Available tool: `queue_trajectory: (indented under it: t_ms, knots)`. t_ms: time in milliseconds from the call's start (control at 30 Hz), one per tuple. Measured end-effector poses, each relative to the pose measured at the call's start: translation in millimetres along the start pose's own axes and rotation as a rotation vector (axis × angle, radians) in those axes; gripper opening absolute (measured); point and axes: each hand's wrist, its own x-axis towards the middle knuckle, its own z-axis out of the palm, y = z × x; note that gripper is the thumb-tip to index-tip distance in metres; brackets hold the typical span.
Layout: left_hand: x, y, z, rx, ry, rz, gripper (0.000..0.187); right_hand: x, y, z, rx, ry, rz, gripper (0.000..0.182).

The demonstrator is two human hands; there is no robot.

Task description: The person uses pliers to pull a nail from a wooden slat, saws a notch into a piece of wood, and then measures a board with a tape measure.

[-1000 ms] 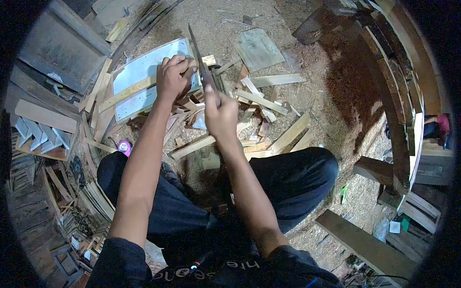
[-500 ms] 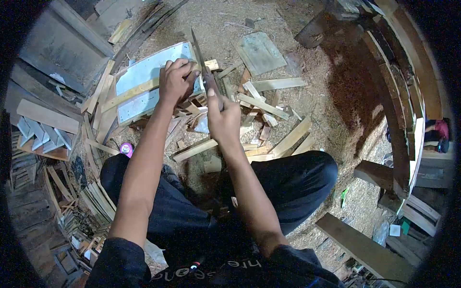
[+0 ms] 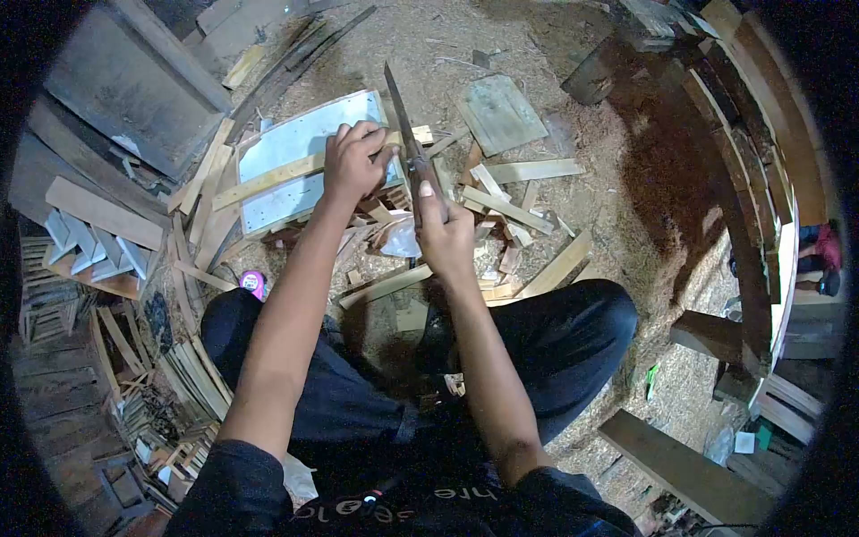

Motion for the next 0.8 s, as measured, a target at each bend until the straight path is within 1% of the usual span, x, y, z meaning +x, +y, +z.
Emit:
queue_trajectory:
  t_ms: [33, 100, 133, 167, 233, 300, 367, 400, 500, 533, 567, 633, 667, 767, 800]
  knots:
    - [-2.0, -2.5, 0.7, 0.006, 0.0, 0.007, 0.032, -1.7, 0.4, 0.4, 0.008, 0.001, -0.004, 0.045]
    - [-4.5, -2.0, 3.7, 0.026, 0.024, 0.027, 0.024, -3.3, 0.1, -2.4, 0.032, -0.038, -0.014, 0.045]
    - [-7.2, -3.6, 1.0, 0.04, -0.022, 0.018, 0.024, -5.1, -0.7, -2.3, 0.049, -0.051, -0.011, 0.045]
    - [-9.2, -5.1, -1.3, 0.038, -0.02, 0.021, 0.024, -7.7, 0.3, -1.7, 0.048, -0.049, -0.014, 0.045]
    - [-11.3, -2.1, -10.1, 0.037, -0.071, 0.005, 0.025, -14.1, 5.2, -0.6, 0.045, -0.092, 0.035, 0.047]
    - [-12.5, -1.2, -13.7, 0.042, -0.069, 0.013, 0.022, -20.2, 3.1, 0.5, 0.051, -0.102, 0.034, 0.047]
    - [-10.4, -6.1, -11.6, -0.148, -0.094, -0.018, 0.023, -25.6, -1.9, 1.8, 0.018, -0.027, 0.008, 0.046]
    - [-5.4, -4.8, -9.8, -0.148, -0.089, -0.005, 0.023, -26.0, 1.6, -0.1, -0.004, -0.026, 0.018, 0.045]
    - [6.7, -1.7, -0.9, 0.078, 0.026, -0.26, 0.026, -28.3, 12.9, 4.7, -0.067, -0.049, -0.071, 0.046]
    - [9.0, 0.8, 4.5, 0.121, 0.117, -0.281, 0.025, -30.6, 13.9, 7.6, -0.087, -0.046, -0.089, 0.046]
    - [10.3, 0.7, 7.6, 0.121, 0.12, -0.278, 0.025, -32.7, 13.9, 9.3, -0.086, -0.046, -0.093, 0.046]
    - [11.7, 2.5, 10.1, 0.224, 0.103, -0.204, 0.023, -35.2, 9.8, 11.6, -0.111, -0.03, -0.033, 0.045]
    - [10.3, 1.9, 10.5, 0.136, -0.014, -0.222, 0.024, -32.2, 15.6, 10.9, -0.104, -0.018, -0.048, 0.046]
    - [11.5, 5.7, 8.0, 0.195, -0.026, -0.226, 0.024, -28.5, 15.3, 9.5, -0.104, 0.0, -0.032, 0.046]
    - [12.5, 3.9, 10.8, 0.181, 0.008, -0.219, 0.025, -29.0, 15.1, 10.1, -0.105, 0.004, -0.025, 0.046]
